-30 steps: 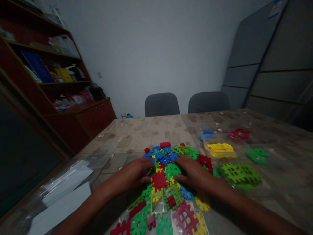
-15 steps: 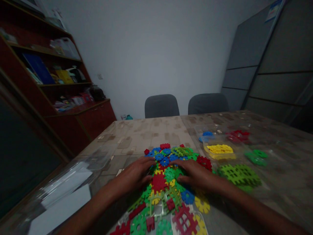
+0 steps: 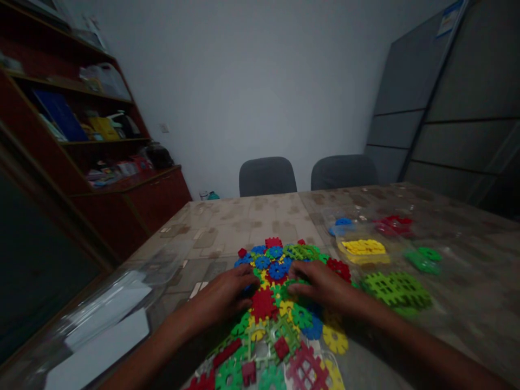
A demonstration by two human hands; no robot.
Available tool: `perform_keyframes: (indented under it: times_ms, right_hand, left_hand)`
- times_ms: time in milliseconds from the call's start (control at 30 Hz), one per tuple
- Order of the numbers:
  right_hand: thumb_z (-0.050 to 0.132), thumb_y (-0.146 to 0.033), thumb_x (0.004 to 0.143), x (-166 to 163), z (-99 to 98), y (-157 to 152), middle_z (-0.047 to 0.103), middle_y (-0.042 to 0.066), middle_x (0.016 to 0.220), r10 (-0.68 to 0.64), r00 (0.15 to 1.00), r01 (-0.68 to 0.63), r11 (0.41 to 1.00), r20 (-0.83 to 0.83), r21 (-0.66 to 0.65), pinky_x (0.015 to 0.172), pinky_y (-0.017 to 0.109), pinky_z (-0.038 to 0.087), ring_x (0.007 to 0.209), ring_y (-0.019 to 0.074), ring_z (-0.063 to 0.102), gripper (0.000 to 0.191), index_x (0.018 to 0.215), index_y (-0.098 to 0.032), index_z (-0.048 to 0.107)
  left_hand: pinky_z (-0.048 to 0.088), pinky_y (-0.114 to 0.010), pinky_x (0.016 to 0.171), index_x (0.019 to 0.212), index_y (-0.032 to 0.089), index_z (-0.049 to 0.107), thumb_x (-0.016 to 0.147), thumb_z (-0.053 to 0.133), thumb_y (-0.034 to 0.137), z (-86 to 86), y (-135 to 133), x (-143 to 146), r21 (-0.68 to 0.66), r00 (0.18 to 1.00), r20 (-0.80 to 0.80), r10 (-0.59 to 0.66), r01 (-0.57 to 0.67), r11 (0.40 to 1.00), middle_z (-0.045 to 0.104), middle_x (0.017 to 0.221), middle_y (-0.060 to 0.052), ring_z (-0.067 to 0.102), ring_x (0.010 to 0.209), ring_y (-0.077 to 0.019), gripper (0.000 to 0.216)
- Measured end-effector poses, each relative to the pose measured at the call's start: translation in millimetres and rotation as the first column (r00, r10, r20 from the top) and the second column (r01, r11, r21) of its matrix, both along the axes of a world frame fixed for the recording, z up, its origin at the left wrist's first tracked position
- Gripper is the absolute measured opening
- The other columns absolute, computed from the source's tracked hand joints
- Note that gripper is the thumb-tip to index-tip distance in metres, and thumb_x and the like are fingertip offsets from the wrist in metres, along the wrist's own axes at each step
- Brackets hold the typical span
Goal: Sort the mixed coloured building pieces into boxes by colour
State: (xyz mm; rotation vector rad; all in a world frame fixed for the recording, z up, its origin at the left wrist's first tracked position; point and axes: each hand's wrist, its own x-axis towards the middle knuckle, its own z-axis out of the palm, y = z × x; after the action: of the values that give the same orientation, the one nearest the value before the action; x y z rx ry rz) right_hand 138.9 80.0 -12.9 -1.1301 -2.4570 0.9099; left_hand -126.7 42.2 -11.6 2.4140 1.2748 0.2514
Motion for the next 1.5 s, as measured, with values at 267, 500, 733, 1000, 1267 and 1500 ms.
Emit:
perform_keyframes:
  times_ms: [267, 500, 733, 1000, 1267, 1500]
  right_hand:
    - [0.075, -0.012, 0.078, 14, 9.7, -5, 0.057, -0.005, 0.073, 0.165, 0.978, -0.137, 0.969, 0.126, -0.205, 0.054, 0.021, 0.032, 0.067, 0.0109, 0.051, 0.014, 0.087, -0.017, 0.065]
    - [0.081, -0.006, 0.070, 23, 19.3, -8, 0.063, 0.000, 0.090, 0.188, 0.940, -0.148, 0.977, 0.286, -0.156, 0.064, 0.024, 0.039, 0.080, 0.0156, 0.058, 0.046, 0.111, -0.019, 0.066]
    - [0.082, -0.012, 0.067, 20, 13.0, -19, 0.057, 0.011, 0.134, 0.226, 0.935, -0.202, 0.973, 0.274, -0.116, 0.099, 0.040, 0.041, 0.120, 0.0287, 0.052, 0.068, 0.130, -0.020, 0.057]
    - [0.083, -0.014, 0.069, 6, 4.5, -17, 0.064, 0.003, 0.102, 0.187, 0.970, -0.176, 0.981, 0.154, -0.085, 0.077, 0.027, 0.041, 0.094, 0.0187, 0.056, 0.034, 0.097, -0.019, 0.065]
    - [0.078, -0.017, 0.077, 13, 6.0, -3, 0.066, -0.001, 0.089, 0.151, 0.986, -0.146, 0.986, 0.067, -0.085, 0.066, 0.025, 0.036, 0.082, 0.0161, 0.058, 0.021, 0.096, -0.020, 0.068]
    - [0.082, -0.013, 0.071, 13, 17.2, -22, 0.067, 0.008, 0.115, 0.168, 0.949, -0.126, 0.978, 0.269, -0.166, 0.082, 0.032, 0.042, 0.104, 0.0251, 0.059, 0.053, 0.120, -0.022, 0.064]
  left_hand:
    - [0.043, -0.035, 0.102, 0.119, 0.031, 0.063, 0.084, 0.065, 0.011, 3.9, -3, 2, -0.019, 0.998, 0.042, -0.040, 0.041, 0.999, 0.061, 0.126, -0.002, 0.057, 0.116, -0.0224, 0.040]
    - [0.043, -0.038, 0.103, 0.117, 0.026, 0.062, 0.078, 0.067, 0.008, 8.1, -3, -5, -0.019, 0.993, -0.098, 0.067, -0.069, 0.997, 0.059, 0.129, -0.005, 0.056, 0.118, -0.0252, 0.043]
    - [0.045, -0.036, 0.097, 0.118, 0.027, 0.060, 0.076, 0.067, 0.009, 10.4, -4, -5, -0.055, 0.989, -0.127, 0.072, -0.079, 0.995, 0.059, 0.124, -0.005, 0.058, 0.111, -0.0250, 0.046]
    - [0.046, -0.035, 0.096, 0.119, 0.029, 0.060, 0.076, 0.068, 0.011, 17.8, -8, -5, -0.101, 0.991, -0.113, 0.070, -0.081, 0.992, 0.058, 0.125, -0.003, 0.058, 0.110, -0.0248, 0.048]
    - [0.044, -0.039, 0.099, 0.114, 0.031, 0.065, 0.070, 0.076, 0.011, 37.0, -21, -11, -0.211, 0.993, -0.103, 0.061, -0.082, 0.974, 0.056, 0.129, -0.002, 0.056, 0.114, -0.0261, 0.049]
    - [0.046, -0.028, 0.073, 0.091, 0.024, 0.064, 0.063, 0.074, 0.005, 34.8, -26, -3, -0.192, 0.964, -0.258, 0.064, -0.116, 0.975, 0.060, 0.105, 0.000, 0.058, 0.088, -0.0198, 0.035]
